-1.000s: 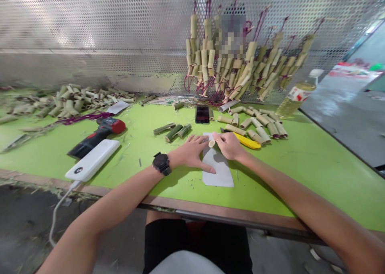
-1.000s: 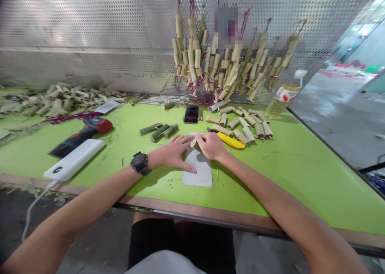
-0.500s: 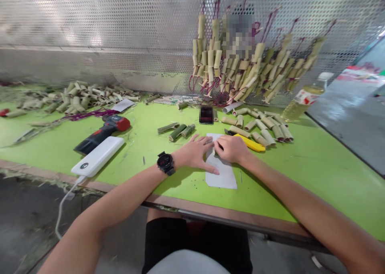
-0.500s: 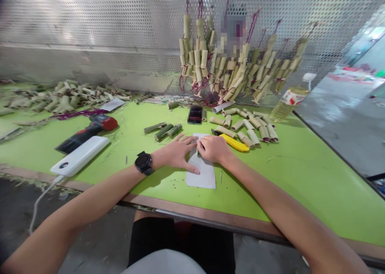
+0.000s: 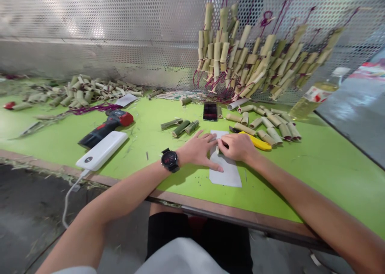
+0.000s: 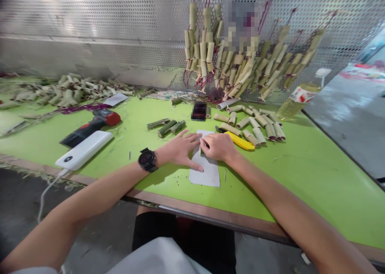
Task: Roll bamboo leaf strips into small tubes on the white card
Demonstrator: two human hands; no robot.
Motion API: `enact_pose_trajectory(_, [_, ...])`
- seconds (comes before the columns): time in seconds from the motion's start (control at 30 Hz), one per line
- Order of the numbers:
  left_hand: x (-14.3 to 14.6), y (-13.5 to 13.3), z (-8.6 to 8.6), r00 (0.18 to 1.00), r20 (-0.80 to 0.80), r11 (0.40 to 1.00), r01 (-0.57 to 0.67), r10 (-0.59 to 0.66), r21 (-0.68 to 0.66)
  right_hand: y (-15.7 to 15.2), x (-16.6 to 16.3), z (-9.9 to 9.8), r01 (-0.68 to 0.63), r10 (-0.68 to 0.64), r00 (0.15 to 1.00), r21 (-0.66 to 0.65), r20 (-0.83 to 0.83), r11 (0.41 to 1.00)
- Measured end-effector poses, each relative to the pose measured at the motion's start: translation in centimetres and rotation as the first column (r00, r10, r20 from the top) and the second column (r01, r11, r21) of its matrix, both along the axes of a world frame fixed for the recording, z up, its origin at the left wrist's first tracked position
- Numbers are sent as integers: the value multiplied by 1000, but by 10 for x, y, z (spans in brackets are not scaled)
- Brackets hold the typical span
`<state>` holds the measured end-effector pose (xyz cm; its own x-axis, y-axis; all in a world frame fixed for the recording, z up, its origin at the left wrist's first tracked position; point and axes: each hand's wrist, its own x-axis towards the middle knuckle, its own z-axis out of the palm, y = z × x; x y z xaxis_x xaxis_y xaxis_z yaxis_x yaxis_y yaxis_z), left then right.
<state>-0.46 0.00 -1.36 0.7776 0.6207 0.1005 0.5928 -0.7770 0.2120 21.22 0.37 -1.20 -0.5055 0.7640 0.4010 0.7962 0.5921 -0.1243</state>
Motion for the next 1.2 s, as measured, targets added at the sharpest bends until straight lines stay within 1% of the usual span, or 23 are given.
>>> enact_pose_trajectory(0.1, [0, 0, 0, 1000, -10, 1000, -8, 8, -6, 0, -1, 0, 65, -65, 998, 23, 11, 998])
enact_pose_trajectory(0.13, [0, 0, 1, 1000, -9, 1000, -9, 9, -10, -2, -2, 0, 58, -58, 998, 22, 7, 998])
enact_pose_trajectory(0.23, [0, 0, 2, 1000, -5, 1000, 0, 0, -21, -7, -6, 0, -29, 29, 1000, 1, 5, 1000])
enact_pose_trajectory(0.3, [0, 0, 2, 1000, -10, 1000, 2, -2, -22, -7, -6, 0, -40, 40, 999, -4, 14, 999])
enact_pose_trajectory(0.43, [0, 0, 2, 1000, -19, 1000, -15, 15, -26, -4, -4, 1, 70, -70, 998, 1, -3, 998])
enact_pose_trajectory(0.47, [0, 0, 2, 1000, -18, 999, -13, 13, -29, -5, -5, 1, 63, -63, 998, -8, -9, 998])
enact_pose_trajectory(0.57, [-1, 1, 3, 1000, -7, 1000, 6, -6, -30, -11, -9, 2, -32, 31, 999, -41, -20, 999])
enact_pose_trajectory(0.63, [-1, 1, 3, 1000, -2, 1000, 9, -9, -25, -12, -9, 2, -48, 47, 999, -48, -27, 998])
enact_pose_trajectory(0.77, [-1, 1, 2, 1000, -4, 1000, -10, 9, -28, -6, -6, 0, 74, -75, 997, -22, -37, 997])
enact_pose_trajectory(0.8, [-1, 1, 2, 1000, -5, 999, -9, 9, -30, -6, -6, 0, 76, -77, 996, -23, -45, 997])
enact_pose_trajectory(0.83, [-1, 1, 2, 1000, -6, 999, -7, 7, -33, -7, -8, 0, 48, -50, 997, -33, -54, 998])
enact_pose_trajectory(0.93, [0, 1, 4, 1000, -8, 999, 1, -2, -37, -12, -12, 1, -90, 83, 993, -79, -79, 993])
enact_pose_trajectory(0.97, [0, 1, 5, 1000, -7, 999, 1, -1, -37, -12, -13, 1, -106, 100, 992, -87, -80, 991])
enact_pose_trajectory(1.0, [0, 1, 5, 1000, -6, 999, -2, 2, -36, -12, -13, 1, -97, 91, 993, -84, -78, 992])
enact_pose_trajectory(1.1, [0, 0, 5, 1000, -5, 999, -19, 19, -40, -8, -9, 1, -2, -1, 997, -43, -74, 999])
enact_pose_trajectory(1.13, [1, 0, 5, 1000, -8, 999, -22, 21, -44, -7, -9, 1, 7, -10, 997, -37, -78, 999])
enact_pose_trajectory(1.2, [1, 0, 6, 1000, -16, 998, -15, 14, -54, -7, -9, 1, -42, 38, 996, -55, -82, 998])
